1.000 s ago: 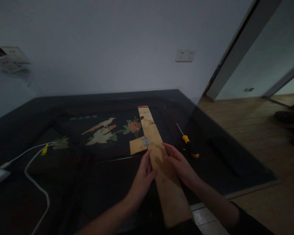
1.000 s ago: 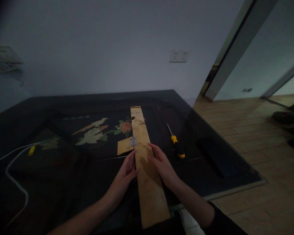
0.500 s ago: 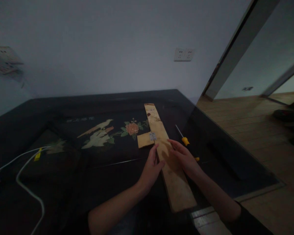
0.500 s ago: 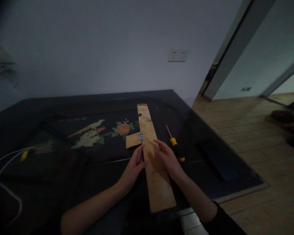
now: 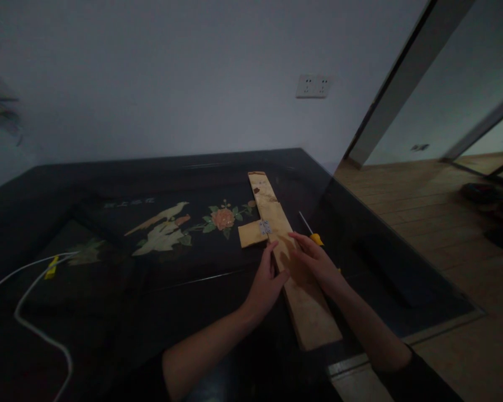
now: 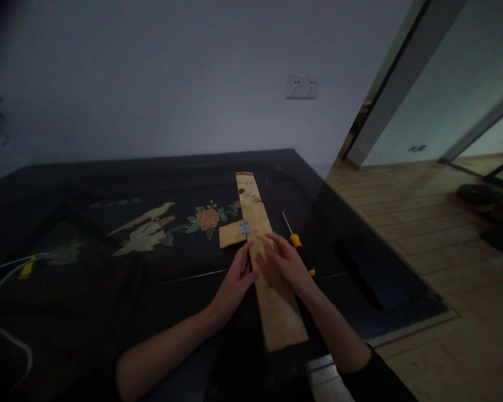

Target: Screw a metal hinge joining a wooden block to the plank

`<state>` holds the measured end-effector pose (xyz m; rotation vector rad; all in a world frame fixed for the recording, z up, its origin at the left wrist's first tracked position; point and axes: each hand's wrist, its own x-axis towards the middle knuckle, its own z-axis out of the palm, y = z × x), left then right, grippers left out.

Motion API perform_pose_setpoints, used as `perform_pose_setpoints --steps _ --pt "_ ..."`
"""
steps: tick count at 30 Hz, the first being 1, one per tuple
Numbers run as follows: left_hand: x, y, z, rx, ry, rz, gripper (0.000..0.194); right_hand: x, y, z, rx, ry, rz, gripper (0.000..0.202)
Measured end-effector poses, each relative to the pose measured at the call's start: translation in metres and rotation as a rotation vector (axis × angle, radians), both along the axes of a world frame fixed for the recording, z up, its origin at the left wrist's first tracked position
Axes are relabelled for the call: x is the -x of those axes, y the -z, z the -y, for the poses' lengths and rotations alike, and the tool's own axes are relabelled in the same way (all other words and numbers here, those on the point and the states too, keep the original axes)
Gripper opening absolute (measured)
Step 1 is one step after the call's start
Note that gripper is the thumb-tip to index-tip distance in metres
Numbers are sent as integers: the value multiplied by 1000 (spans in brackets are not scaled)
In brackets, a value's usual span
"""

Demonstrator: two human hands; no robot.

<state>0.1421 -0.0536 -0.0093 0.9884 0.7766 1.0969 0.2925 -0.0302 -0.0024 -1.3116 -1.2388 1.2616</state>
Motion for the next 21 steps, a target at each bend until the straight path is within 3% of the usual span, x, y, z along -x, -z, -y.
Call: perform_pose_setpoints --steps 12,21 --pt "-2 6 -3 -39 -14 -40 63 -3 10 -11 -52 -13 76 53" --pt "-1 13 -4 -90 -43 -147 62 -3 7 -10 -44 -34 45 50"
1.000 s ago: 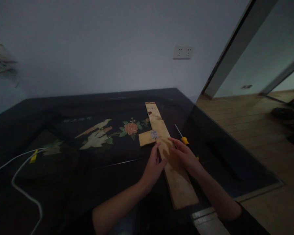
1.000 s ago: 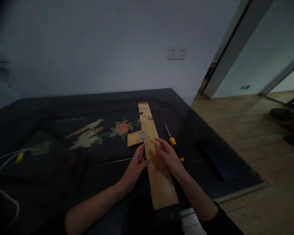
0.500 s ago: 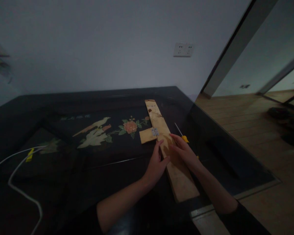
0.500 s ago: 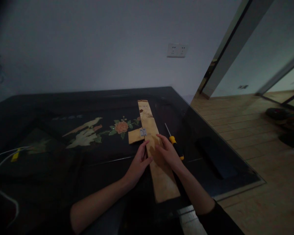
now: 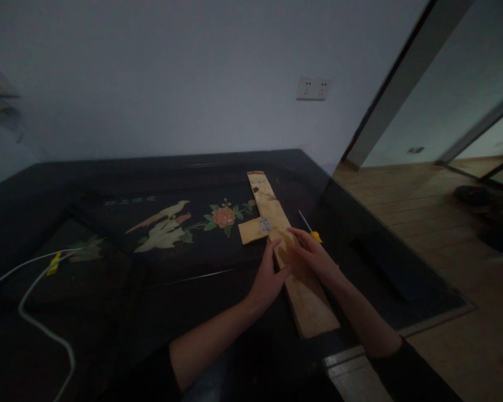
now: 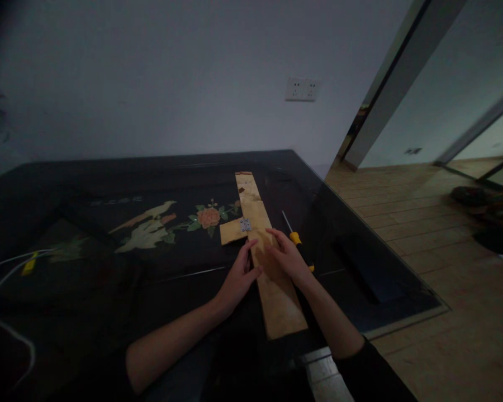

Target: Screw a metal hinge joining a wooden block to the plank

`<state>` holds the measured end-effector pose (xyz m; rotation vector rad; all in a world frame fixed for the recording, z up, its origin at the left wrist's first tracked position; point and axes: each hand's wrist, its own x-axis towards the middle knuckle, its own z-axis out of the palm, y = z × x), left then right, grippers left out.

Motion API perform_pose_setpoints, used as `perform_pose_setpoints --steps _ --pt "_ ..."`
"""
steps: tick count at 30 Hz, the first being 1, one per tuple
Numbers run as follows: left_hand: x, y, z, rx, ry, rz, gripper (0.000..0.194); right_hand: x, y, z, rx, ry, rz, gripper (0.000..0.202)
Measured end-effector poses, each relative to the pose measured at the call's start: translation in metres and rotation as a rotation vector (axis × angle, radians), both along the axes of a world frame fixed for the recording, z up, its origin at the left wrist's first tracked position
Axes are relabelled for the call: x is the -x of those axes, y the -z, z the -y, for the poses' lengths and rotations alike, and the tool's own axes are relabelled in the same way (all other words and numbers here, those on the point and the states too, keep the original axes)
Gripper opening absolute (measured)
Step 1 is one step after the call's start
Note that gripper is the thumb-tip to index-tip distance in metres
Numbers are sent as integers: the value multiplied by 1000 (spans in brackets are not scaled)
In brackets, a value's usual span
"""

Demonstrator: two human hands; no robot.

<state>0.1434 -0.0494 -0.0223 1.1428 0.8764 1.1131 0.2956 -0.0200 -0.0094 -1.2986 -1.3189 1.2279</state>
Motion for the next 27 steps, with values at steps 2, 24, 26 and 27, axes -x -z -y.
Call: perform_pose_setpoints --steps 2,24,26,27 --pt "0 0 0 -1 1 -2 62 0 -1 0 -6 6 -1 50" --pt "-1 5 -3 -39 29 -72 60 -1 9 -4 -151 19 173 48" --pt "-1 6 -3 -44 30 -87 59 -2 10 -3 -202 48 240 46" --pt "-1 6 -3 -46 27 -91 58 -3 8 -2 -231 68 280 46"
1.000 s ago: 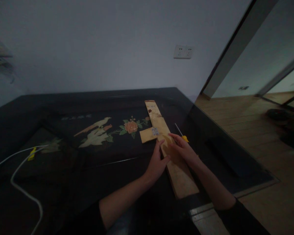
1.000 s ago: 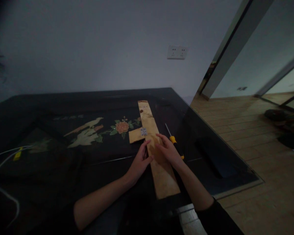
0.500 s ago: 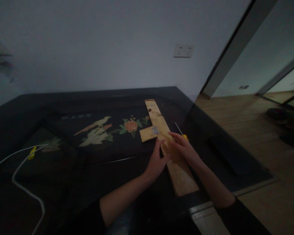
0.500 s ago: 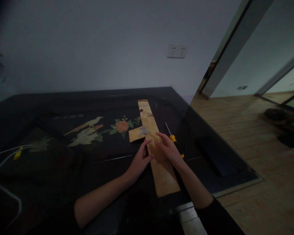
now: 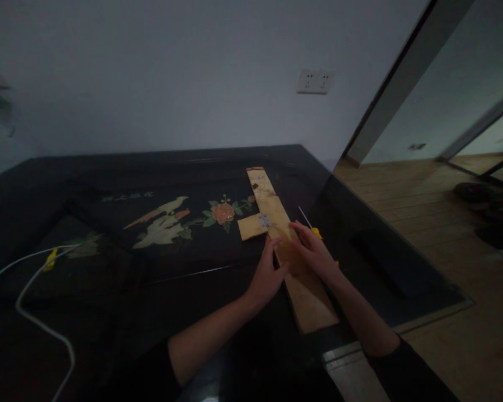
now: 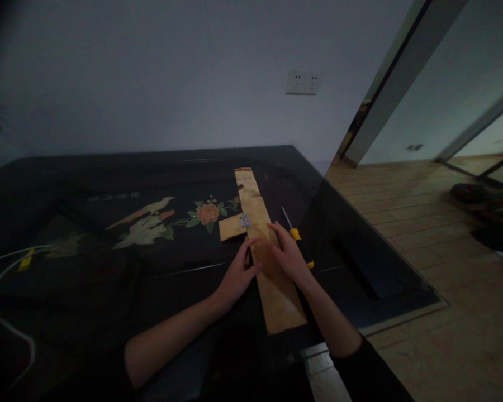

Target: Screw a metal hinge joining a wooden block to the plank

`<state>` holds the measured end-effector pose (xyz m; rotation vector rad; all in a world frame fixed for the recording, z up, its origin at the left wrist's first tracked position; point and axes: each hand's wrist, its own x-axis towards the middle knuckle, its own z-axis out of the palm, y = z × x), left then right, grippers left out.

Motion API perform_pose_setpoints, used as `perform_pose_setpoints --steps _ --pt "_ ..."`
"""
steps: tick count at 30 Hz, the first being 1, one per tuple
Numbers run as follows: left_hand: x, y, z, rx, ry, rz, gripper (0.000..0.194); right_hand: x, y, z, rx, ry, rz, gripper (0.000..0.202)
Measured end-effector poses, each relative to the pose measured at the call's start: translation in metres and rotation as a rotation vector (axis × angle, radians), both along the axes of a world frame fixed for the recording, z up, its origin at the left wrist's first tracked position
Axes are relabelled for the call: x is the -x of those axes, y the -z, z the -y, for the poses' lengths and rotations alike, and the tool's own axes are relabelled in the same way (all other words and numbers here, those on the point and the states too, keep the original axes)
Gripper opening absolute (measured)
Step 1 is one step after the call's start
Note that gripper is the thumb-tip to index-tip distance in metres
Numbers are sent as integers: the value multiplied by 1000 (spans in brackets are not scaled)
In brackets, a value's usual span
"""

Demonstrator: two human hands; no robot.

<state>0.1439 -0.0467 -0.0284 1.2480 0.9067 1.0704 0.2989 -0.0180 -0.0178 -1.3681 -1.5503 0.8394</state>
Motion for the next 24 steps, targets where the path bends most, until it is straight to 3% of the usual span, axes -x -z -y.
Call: perform_pose_setpoints --steps 7,11,16,24 --pt "2 2 1 -1 -14 -20 56 -34 -22 14 -159 178 291 38" --pt "2 3 1 -11 -7 -11 56 -54 -9 22 -133 188 396 43" --pt "1 2 1 -29 4 -2 59 -57 14 26 -124 143 455 47" --pt "0 -1 0 -38 1 13 58 -55 22 18 -129 130 502 49"
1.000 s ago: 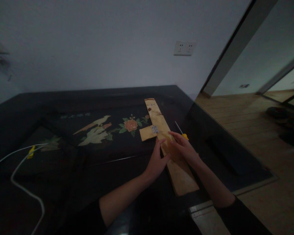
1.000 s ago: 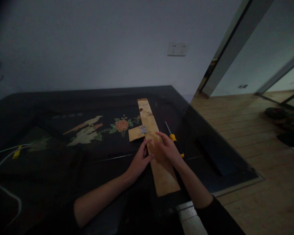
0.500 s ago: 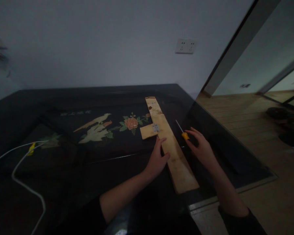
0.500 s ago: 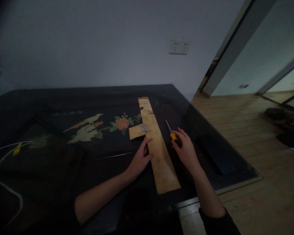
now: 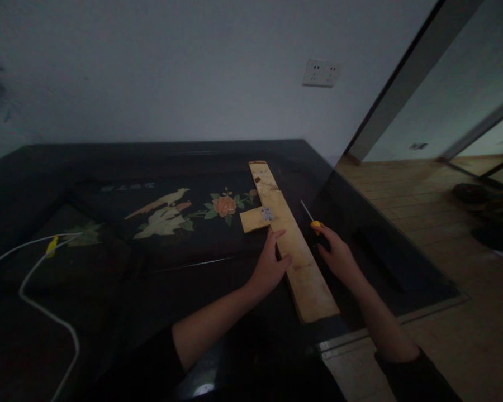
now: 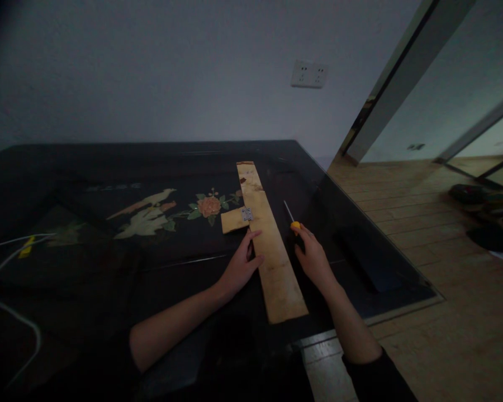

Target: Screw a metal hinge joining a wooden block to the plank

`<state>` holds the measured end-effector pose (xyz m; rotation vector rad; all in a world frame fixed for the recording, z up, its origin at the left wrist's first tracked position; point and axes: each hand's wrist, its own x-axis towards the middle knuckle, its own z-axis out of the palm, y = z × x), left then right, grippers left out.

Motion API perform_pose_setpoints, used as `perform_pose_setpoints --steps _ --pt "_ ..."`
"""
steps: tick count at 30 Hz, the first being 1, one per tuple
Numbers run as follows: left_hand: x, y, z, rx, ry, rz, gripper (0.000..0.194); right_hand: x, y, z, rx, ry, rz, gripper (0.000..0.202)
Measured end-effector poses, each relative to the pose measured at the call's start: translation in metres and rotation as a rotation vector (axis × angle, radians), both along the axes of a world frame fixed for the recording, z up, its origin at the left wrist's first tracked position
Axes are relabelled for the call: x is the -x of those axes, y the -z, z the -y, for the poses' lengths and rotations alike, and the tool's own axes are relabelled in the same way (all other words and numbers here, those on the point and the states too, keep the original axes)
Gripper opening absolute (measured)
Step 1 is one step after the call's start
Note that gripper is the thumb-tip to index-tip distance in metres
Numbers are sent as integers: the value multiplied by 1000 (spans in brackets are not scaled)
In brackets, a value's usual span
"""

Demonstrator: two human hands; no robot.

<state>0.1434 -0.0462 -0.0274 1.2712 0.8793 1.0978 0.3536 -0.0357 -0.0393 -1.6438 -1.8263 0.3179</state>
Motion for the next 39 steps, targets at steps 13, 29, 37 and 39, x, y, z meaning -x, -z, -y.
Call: perform_pose_setpoints --steps 13,29,37,39 --pt "31 -24 12 45 5 -22 45 41 -74 25 -90 -84 -66 39" --pt "140 -15 35 -366 252 -433 17 199 -79 35 488 -759 -280 41" --pt "138 -8 41 -392 382 -511 16 195 -78 42 650 -801 -398 47" --pt "137 -10 40 -388 424 -529 17 194 -76 47 659 -793 -416 50"
